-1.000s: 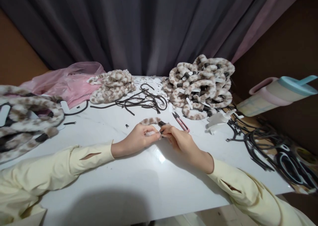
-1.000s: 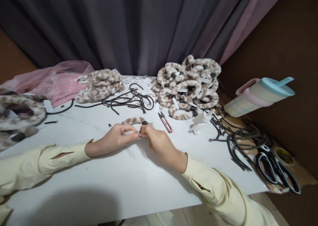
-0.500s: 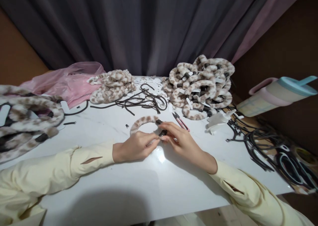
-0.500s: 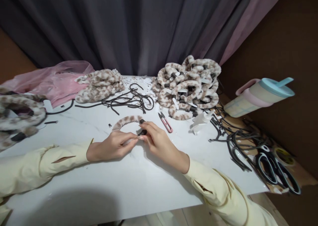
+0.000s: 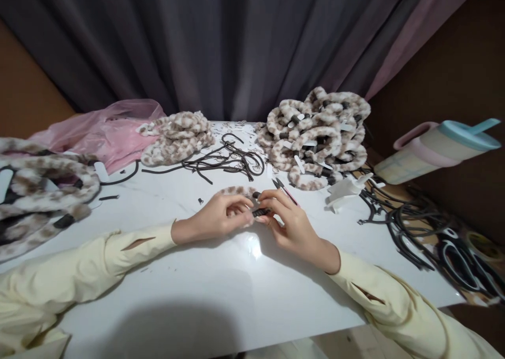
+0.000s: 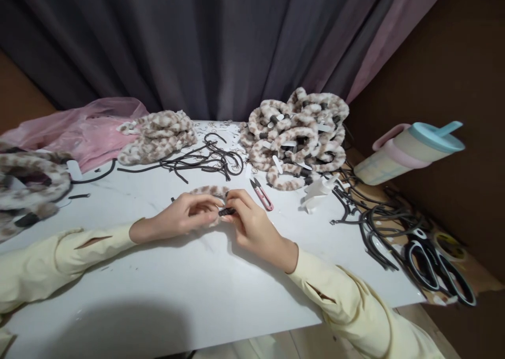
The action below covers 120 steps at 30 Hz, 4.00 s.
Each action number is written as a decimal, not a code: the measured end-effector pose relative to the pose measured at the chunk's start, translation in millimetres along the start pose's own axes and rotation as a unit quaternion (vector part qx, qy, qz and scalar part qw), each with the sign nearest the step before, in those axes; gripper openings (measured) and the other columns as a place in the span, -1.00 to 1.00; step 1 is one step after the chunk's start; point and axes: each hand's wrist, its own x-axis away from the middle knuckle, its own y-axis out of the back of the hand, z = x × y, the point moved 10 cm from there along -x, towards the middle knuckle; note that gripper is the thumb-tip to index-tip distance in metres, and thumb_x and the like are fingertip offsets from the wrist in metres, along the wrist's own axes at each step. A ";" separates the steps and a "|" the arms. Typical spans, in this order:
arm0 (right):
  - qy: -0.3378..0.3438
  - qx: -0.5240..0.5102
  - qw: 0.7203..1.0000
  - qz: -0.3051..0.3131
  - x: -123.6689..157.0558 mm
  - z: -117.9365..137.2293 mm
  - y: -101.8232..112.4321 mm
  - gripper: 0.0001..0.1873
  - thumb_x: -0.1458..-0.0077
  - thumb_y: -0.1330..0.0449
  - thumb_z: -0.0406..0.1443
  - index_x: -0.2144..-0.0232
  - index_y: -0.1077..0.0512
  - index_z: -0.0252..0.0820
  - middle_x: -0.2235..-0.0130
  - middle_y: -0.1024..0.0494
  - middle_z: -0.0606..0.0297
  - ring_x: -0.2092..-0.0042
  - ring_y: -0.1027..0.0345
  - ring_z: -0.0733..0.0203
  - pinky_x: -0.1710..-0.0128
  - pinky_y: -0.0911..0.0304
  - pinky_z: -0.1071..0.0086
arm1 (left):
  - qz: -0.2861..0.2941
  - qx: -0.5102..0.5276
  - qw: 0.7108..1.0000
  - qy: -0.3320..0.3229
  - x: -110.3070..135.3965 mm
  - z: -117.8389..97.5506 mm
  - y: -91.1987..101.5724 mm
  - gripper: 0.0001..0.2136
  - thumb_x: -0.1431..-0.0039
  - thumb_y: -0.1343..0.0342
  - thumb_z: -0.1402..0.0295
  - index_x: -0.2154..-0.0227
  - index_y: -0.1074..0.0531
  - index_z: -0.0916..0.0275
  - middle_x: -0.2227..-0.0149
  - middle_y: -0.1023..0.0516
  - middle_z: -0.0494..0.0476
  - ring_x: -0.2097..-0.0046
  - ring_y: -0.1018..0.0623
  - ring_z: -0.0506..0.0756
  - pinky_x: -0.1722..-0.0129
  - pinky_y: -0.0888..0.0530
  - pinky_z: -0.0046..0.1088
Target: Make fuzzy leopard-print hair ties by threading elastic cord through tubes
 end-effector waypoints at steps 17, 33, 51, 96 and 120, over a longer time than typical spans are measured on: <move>0.030 -0.067 0.996 0.058 10.6 1.8 -13.0 -0.42 -0.04 0.01 -0.56 -0.12 -0.10 -0.16 0.01 -0.39 0.08 0.01 -0.32 0.15 0.10 -0.34 0.31 | 0.091 0.224 0.964 0.113 -3.5 22.9 -29.3 -0.76 -0.03 -0.21 0.25 0.27 -0.51 0.28 0.30 -0.59 0.09 0.24 -0.54 0.06 0.24 -0.43 -0.50; -0.011 -0.110 0.993 0.040 2.8 -6.6 -4.9 -0.64 -0.13 -0.10 -0.43 0.02 -0.15 -0.19 0.10 -0.34 0.09 0.25 -0.34 0.28 0.27 -0.34 0.37 | 0.056 0.250 0.952 0.166 -1.6 35.8 -29.4 -0.72 -0.06 -0.16 0.15 0.46 -0.44 0.32 0.58 -0.51 0.03 0.58 -0.48 -0.03 0.59 -0.37 -0.60; -0.180 -0.096 0.958 0.201 5.9 -26.0 -34.6 -0.68 -0.27 0.10 -0.25 0.47 -0.30 -0.23 0.57 -0.24 0.42 0.54 -0.09 0.38 0.50 0.02 0.47 | -0.021 0.270 0.951 0.149 -2.5 31.1 -20.0 -0.72 -0.06 -0.15 0.15 0.48 -0.31 0.29 0.56 -0.48 0.01 0.53 -0.49 -0.03 0.53 -0.42 -0.58; -0.365 -0.289 0.845 0.263 23.7 -41.3 -36.4 -0.70 -0.18 -0.02 -0.12 0.43 -0.27 -0.23 0.57 -0.36 0.44 0.71 -0.12 0.48 0.74 -0.04 0.56 | 0.029 0.408 0.893 0.186 0.2 30.1 -40.8 -0.63 -0.04 -0.17 0.08 0.44 -0.32 0.35 0.50 -0.46 0.07 0.66 -0.40 -0.09 0.68 -0.39 -0.59; -0.265 0.385 0.857 0.216 19.6 -91.9 21.5 -0.75 -0.10 0.11 -0.55 0.31 -0.36 -0.41 0.28 -0.45 -0.13 0.34 -0.37 0.01 0.47 -0.21 0.30 | -0.021 0.431 0.879 0.204 0.6 36.8 -31.7 -0.68 -0.07 -0.17 0.18 0.40 -0.40 0.44 0.54 -0.48 0.13 0.62 -0.39 -0.09 0.63 -0.40 -0.60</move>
